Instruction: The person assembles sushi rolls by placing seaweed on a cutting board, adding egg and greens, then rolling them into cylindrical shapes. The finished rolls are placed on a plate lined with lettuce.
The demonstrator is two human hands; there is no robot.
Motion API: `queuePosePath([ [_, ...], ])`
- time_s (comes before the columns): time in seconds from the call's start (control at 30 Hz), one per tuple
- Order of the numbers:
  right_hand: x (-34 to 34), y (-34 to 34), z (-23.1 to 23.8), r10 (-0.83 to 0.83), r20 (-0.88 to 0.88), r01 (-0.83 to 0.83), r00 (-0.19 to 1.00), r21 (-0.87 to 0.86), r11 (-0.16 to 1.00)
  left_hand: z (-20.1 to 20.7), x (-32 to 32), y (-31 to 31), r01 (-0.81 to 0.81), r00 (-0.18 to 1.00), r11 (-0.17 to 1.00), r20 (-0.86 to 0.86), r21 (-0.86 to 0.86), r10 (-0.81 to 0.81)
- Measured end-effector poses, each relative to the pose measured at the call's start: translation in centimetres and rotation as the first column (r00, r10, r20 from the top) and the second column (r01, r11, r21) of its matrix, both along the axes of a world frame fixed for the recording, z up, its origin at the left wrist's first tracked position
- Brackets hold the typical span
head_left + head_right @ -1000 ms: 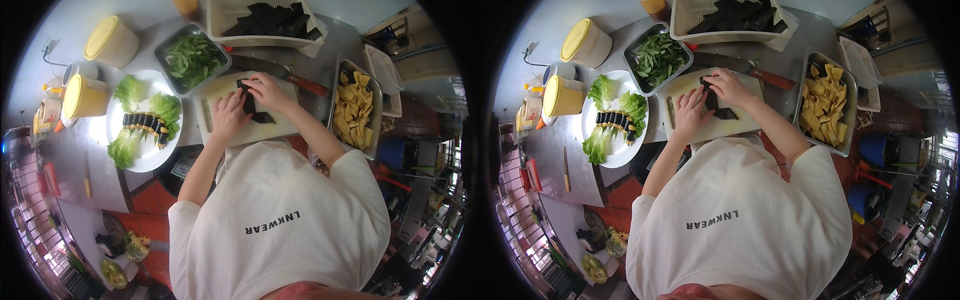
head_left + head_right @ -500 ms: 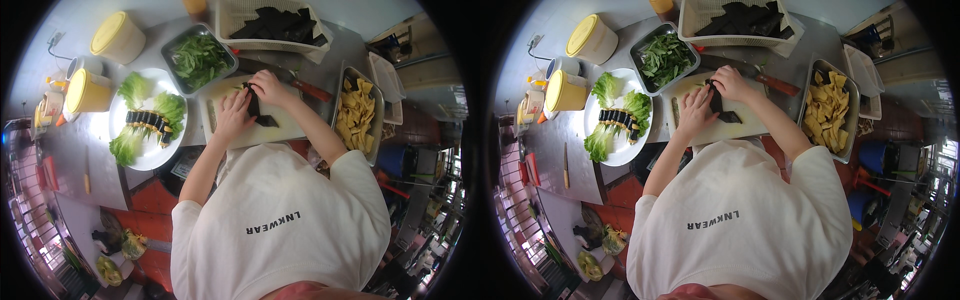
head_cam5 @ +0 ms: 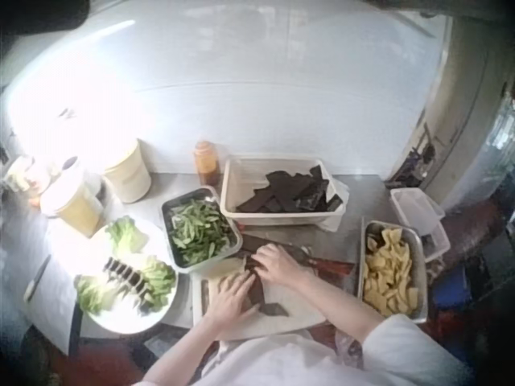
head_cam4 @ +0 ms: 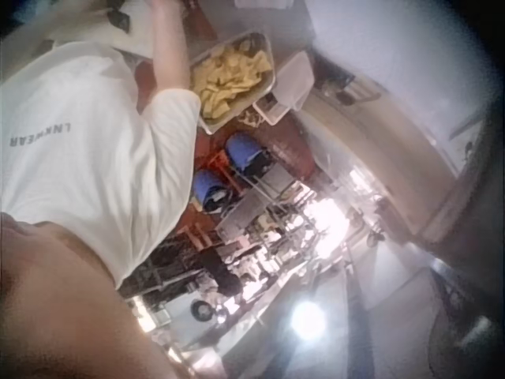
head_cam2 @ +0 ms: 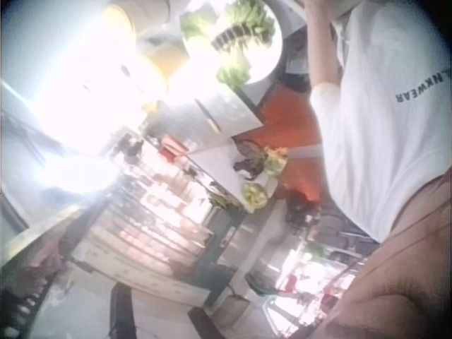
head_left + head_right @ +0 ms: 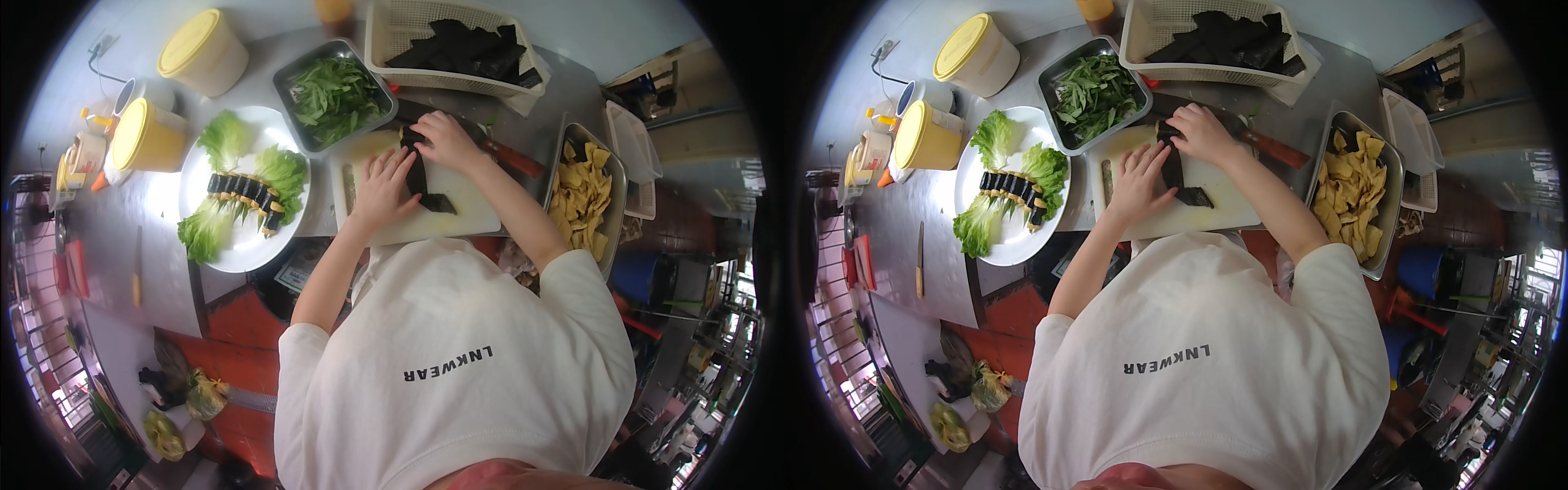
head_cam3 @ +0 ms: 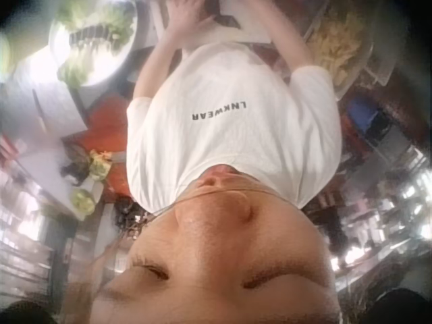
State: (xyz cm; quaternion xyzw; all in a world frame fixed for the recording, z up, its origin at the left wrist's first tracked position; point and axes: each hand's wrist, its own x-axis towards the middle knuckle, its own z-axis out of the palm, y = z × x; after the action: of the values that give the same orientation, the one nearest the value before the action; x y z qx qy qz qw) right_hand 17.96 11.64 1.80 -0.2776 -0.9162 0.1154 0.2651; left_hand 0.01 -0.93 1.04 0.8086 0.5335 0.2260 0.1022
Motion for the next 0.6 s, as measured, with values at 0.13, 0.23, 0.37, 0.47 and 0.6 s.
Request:
queuePosePath([
  [0.13, -0.3, 1.1, -0.5, -0.041, 0.028, 0.041, 0.999, -0.019, 0.999, 0.2, -0.4, -0.3, 0.072, 0.995, 0.997, 0.071, 0.038, -0.075],
  [0.23, -0.8, 1.1, -0.2, -0.127, -0.045, 0.125, 0.991, -0.051, 0.991, 0.2, -0.7, -0.6, 0.002, 0.991, 0.996, 0.134, 0.086, -0.013],
  [0.37, -1.0, -1.5, 1.9, -0.046, -0.161, 0.04, 0.986, -0.042, 0.998, 0.7, 0.6, -0.5, -0.08, 0.667, 0.949, 0.691, -0.304, 0.277],
  [0.47, -1.5, -4.2, 3.4, 0.107, -0.137, -0.109, 0.985, -0.01, 0.994, 3.3, 1.0, 0.3, 0.208, -0.143, 0.698, 0.684, -0.686, 0.715],
  [0.6, -2.4, -6.1, 3.1, 0.166, -0.164, -0.183, 0.972, -0.094, 0.979, 2.2, -1.6, -0.7, 0.248, -0.112, 0.69, 0.687, -0.68, 0.718],
])
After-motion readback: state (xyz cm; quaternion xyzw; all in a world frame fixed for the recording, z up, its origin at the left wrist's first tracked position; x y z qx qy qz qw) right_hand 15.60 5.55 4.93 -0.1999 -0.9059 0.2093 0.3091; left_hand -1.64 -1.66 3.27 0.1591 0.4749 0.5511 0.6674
